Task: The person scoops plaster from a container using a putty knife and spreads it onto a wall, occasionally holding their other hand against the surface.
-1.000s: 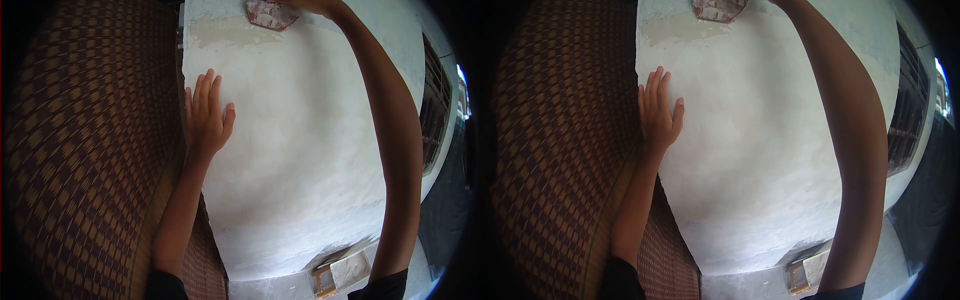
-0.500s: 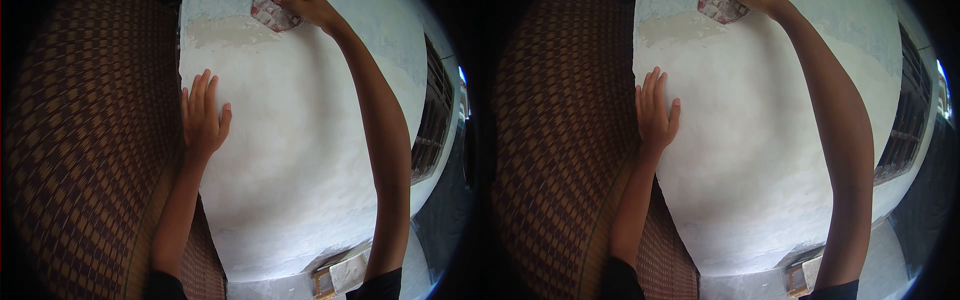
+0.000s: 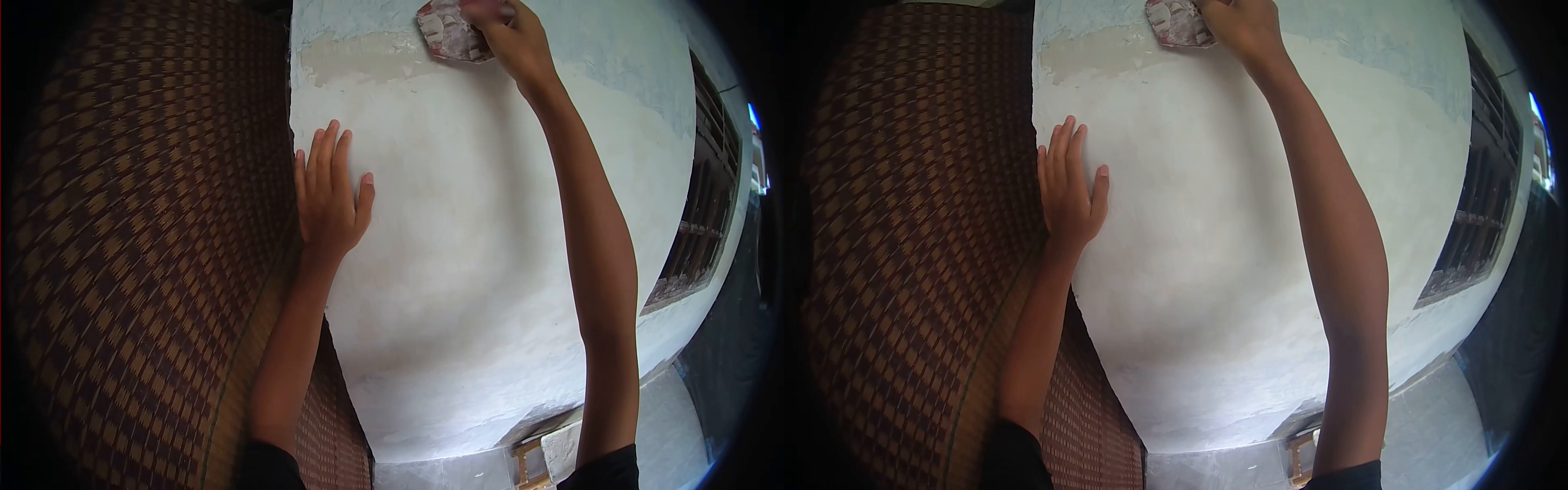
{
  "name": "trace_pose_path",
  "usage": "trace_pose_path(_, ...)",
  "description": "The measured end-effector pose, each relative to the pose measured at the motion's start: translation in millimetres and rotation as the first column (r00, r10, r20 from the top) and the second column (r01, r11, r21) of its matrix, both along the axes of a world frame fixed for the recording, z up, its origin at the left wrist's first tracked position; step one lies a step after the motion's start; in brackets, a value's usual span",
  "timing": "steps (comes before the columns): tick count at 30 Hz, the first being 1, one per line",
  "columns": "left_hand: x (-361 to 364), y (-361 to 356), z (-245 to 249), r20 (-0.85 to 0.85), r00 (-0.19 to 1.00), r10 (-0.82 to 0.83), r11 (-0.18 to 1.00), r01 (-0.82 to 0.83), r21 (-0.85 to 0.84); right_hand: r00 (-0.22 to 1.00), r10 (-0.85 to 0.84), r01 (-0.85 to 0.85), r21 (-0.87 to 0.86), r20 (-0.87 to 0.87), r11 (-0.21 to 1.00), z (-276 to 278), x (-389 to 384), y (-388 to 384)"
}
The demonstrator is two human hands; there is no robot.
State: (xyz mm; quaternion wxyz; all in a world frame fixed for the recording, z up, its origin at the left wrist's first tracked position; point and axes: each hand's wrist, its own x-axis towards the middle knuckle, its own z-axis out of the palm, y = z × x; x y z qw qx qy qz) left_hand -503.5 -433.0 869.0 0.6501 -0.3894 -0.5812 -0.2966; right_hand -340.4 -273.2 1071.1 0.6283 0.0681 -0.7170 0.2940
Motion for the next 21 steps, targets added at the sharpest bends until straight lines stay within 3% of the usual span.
trace_pose_path(1, -1, -1, 0, 0.0, 1.0, -0.002, 1.0, 0.002, 0.001, 0.997, 0.077, -0.077, 0.003, -0.017, 0.997, -9, -5, -9)
trace_pose_path(2, -1, -1, 0, 0.002, 1.0, -0.002, 1.0, 0.002, 0.0, 0.996, -0.076, 0.082, 0.12, -0.048, 0.989, -9, -15, -4)
trace_pose_path(4, 0, -1, 0, 0.003, 1.0, -0.005, 1.0, 0.005, -0.007, 0.977, -0.212, 0.213, 0.099, -0.026, 0.972, -16, -13, -9)
trace_pose_path(8, -1, -1, -1, 0.005, 1.0, -0.003, 1.0, 0.003, -0.006, 0.979, -0.191, 0.191, -0.008, -0.069, 0.982, -16, -6, 1)
trace_pose_path(10, -1, -2, -1, 0.008, 1.0, 0.004, 1.0, -0.004, -0.005, 0.989, -0.01, 0.009, -0.01, -0.147, 1.0, -20, -9, -5)
trace_pose_path(11, -2, -1, 0, 0.008, 1.0, 0.011, 1.0, -0.011, -0.005, 0.986, -0.054, 0.068, 0.084, -0.159, 0.994, -24, -13, -9)
trace_pose_path(15, 1, -2, 0, 0.012, 1.0, 0.001, 1.0, 0.0, -0.01, 0.968, -0.246, 0.25, 0.091, -0.051, 0.964, -24, -17, -8)
trace_pose_path(18, -1, -1, 0, 0.009, 1.0, 0.011, 1.0, -0.011, 0.002, 0.96, -0.239, 0.243, 0.005, -0.143, 0.97, -20, -10, -4)
trace_pose_path(21, -2, -1, 0, -0.003, 1.0, 0.01, 1.0, -0.01, -0.003, 0.987, -0.009, 0.02, 0.069, -0.159, 0.997, -29, -17, -18)
